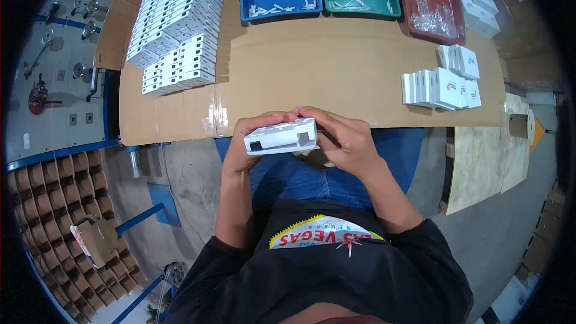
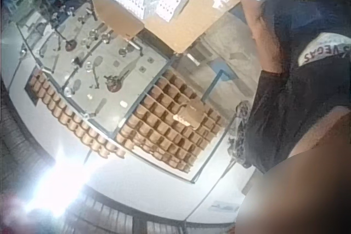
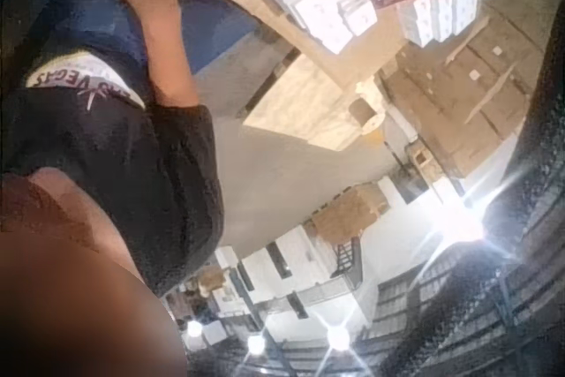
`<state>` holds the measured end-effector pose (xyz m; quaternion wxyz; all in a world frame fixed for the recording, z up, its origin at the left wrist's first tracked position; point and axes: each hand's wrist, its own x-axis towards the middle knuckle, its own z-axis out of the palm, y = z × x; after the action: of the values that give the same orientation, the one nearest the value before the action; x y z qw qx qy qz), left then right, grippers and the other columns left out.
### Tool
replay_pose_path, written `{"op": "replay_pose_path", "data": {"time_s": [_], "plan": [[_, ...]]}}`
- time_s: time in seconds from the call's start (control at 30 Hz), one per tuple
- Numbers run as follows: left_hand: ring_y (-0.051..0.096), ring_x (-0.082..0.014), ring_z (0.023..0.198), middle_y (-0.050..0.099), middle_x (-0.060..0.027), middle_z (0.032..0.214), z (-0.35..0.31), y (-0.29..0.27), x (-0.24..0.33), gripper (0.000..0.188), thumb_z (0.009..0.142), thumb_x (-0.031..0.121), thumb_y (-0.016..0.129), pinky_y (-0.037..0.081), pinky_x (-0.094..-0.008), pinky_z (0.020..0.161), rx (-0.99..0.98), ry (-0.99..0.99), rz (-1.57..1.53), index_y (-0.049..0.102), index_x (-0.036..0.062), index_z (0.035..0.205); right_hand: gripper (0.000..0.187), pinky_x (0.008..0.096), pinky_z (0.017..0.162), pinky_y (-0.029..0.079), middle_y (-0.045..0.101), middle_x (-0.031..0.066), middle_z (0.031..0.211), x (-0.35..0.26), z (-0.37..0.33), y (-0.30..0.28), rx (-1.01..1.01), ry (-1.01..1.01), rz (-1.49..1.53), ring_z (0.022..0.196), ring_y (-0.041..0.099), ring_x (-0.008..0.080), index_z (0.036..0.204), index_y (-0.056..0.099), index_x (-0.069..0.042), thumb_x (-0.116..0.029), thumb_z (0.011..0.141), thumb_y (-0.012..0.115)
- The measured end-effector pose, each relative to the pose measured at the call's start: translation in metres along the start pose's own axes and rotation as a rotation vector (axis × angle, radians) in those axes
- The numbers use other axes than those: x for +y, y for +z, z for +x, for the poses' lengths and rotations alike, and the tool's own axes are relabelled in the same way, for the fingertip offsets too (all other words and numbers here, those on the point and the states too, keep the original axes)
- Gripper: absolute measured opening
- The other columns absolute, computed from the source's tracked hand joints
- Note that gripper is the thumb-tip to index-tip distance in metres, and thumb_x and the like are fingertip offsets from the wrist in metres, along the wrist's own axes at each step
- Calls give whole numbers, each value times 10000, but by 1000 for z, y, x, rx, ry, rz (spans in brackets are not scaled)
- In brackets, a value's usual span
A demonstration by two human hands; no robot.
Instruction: Sorting small blue electronic or plastic components from a tray into individual white boxes and stacking them on a workbench.
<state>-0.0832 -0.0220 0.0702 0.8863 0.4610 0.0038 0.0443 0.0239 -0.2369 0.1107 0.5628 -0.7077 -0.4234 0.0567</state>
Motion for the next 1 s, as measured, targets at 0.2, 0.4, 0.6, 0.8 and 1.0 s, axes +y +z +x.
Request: {"op": "replay_pose_path", "data": {"time_s": [0.2, 0.4, 0.6, 0.8, 1.0], "plan": [[648, -328, 1241, 686, -217, 1300, 8, 9, 13, 376, 852, 14, 742, 506, -435, 1083, -87, 32, 124, 729, 8, 1227, 509, 355, 814, 608, 727, 158, 1201, 5, -2, -1, -9, -66, -62, 975, 746, 302, 1291, 648, -10, 26, 796, 763], [657, -289, 1229, 698, -194, 1288, 7, 18, 18, 500, 778, -35, 794, 517, -393, 1066, -35, 28, 289, 709, 5, 1268, 510, 345, 798, 604, 738, 162, 1139, 11, -4, 1, -18, 14, -33, 955, 751, 280, 1280, 653, -9, 12, 786, 781], [675, -181, 1113, 714, -135, 1194, 1, 17, 8, 397, 869, -8, 774, 545, -342, 987, 215, -122, 324, 676, -19, 1254, 718, 367, 921, 578, 710, 159, 1218, 13, 1, 5, -20, 260, 187, 1061, 718, 325, 1437, 546, -50, -58, 775, 823], [628, -151, 1129, 646, -83, 1244, 14, 26, -3, 588, 913, 50, 705, 512, -309, 986, 232, -176, 373, 467, -18, 1446, 962, 427, 1126, 449, 450, 210, 1562, 4, 15, 3, -42, -5, -133, 1427, 459, 378, 1583, 373, -79, -97, 750, 854], [555, -190, 1247, 542, -125, 1379, 19, 44, -13, 678, 913, 22, 598, 460, -345, 1059, 259, -180, 249, 361, 41, 1547, 945, 441, 1188, 379, 441, 196, 1572, 14, 12, 1, -174, 10, -194, 1479, 400, 371, 1564, 405, -61, -90, 729, 847]]}}
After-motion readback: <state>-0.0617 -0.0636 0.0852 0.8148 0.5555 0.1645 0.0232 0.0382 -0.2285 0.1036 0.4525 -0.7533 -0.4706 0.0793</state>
